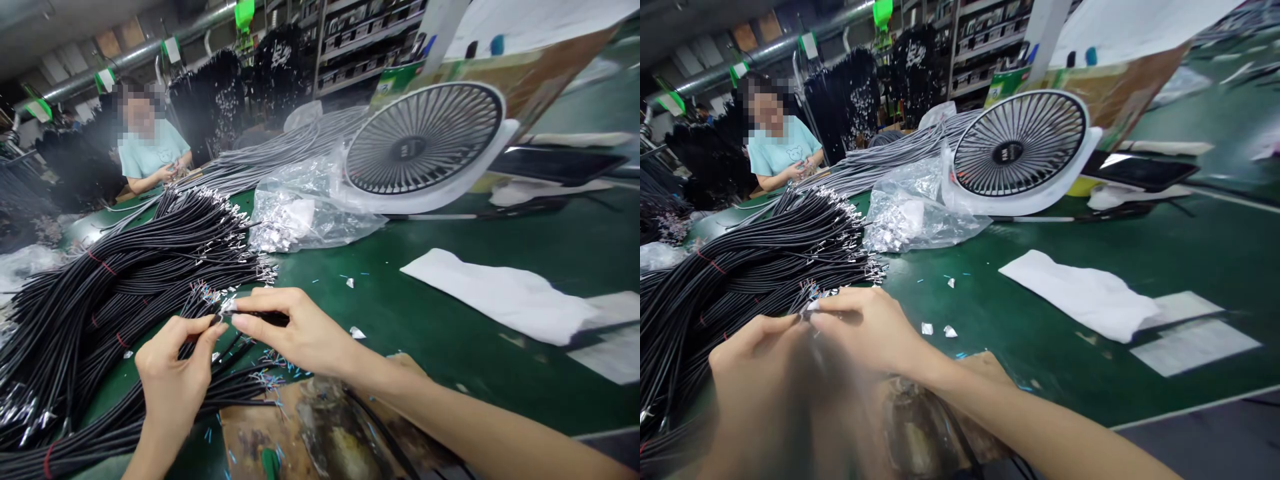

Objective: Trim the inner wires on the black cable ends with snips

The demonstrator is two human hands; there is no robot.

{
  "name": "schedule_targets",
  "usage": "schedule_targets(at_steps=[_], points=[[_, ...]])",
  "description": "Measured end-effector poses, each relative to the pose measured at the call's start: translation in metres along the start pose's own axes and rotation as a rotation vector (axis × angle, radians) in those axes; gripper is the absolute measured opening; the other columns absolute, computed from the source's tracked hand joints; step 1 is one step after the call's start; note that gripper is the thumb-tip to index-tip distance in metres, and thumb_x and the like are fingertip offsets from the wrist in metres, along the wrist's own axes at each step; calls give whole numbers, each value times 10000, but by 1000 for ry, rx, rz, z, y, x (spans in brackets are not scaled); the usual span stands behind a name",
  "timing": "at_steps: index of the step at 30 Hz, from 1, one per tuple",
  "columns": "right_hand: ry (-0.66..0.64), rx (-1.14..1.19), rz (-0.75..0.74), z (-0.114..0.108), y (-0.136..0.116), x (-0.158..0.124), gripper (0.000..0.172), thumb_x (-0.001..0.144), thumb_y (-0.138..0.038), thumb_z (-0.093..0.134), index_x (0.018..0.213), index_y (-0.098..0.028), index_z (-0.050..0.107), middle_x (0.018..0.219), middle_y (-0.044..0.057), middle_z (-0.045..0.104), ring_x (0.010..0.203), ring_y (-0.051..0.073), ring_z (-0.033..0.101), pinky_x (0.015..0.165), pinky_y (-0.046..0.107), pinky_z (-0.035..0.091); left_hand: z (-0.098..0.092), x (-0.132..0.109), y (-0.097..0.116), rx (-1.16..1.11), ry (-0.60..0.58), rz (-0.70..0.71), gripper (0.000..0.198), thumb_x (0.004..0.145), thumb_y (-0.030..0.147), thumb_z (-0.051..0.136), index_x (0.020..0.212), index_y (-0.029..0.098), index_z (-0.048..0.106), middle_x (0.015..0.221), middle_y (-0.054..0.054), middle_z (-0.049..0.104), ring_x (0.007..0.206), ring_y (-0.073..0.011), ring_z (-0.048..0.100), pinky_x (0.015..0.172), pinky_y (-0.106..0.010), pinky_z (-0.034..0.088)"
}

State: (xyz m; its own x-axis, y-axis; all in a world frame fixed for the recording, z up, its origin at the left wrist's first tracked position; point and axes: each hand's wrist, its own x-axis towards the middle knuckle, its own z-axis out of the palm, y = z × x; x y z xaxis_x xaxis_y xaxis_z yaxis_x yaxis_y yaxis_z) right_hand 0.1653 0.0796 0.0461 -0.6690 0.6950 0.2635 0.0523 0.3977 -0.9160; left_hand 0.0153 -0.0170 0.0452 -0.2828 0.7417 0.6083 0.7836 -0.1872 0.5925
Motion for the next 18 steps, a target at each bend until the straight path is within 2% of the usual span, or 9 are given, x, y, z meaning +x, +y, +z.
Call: schedule_targets(at_steps=[4, 7, 10, 13, 16, 18], points=[[25, -77, -13, -1, -1, 0, 122, 814, -184, 606, 809, -205, 726, 669, -12, 596, 636, 122, 522, 575, 224, 366, -6, 6, 0, -257, -273, -310, 80, 758, 240, 657, 787, 179, 701, 646, -9, 666, 517, -122, 598, 485, -181, 450], [114, -118, -41, -5, -2, 0, 103, 784, -196, 636, 832, -196, 727, 655, -10, 589, 607, 119, 512, 551, 224, 371, -8, 9, 1, -404, -404, -515, 184, 771, 314, 644, 811, 141, 691, 699, -55, 673, 526, -141, 596, 476, -203, 439], [193, 9, -114, -9, -3, 0, 158, 738, -224, 676, 876, -158, 717, 742, 16, 648, 660, 138, 574, 584, 231, 439, -5, 10, 2, -426, -499, -569, 237, 793, 337, 610, 816, 115, 686, 713, -70, 660, 515, -119, 566, 450, -189, 387], [137, 153, -202, -9, -3, -3, 153, 768, -210, 627, 879, -153, 716, 813, 30, 699, 707, 153, 644, 604, 221, 507, -2, 9, 3, -473, -581, -574, 243, 813, 330, 577, 810, 110, 681, 668, -45, 627, 438, -72, 487, 419, -181, 342], [170, 57, -294, -5, 0, -9, 136, 776, -160, 594, 836, -184, 714, 814, 15, 707, 688, 153, 665, 594, 204, 533, -1, 6, 8, -534, -594, -561, 226, 819, 281, 560, 692, 118, 651, 581, 4, 565, 405, -36, 436, 408, -154, 321], [229, -92, -368, -2, 4, -13, 163, 779, -132, 561, 838, -204, 695, 796, 6, 702, 647, 148, 657, 550, 197, 524, -1, 6, 10, -565, -609, -615, 254, 831, 255, 530, 645, 115, 631, 531, 26, 514, 394, -23, 423, 391, -133, 301]])
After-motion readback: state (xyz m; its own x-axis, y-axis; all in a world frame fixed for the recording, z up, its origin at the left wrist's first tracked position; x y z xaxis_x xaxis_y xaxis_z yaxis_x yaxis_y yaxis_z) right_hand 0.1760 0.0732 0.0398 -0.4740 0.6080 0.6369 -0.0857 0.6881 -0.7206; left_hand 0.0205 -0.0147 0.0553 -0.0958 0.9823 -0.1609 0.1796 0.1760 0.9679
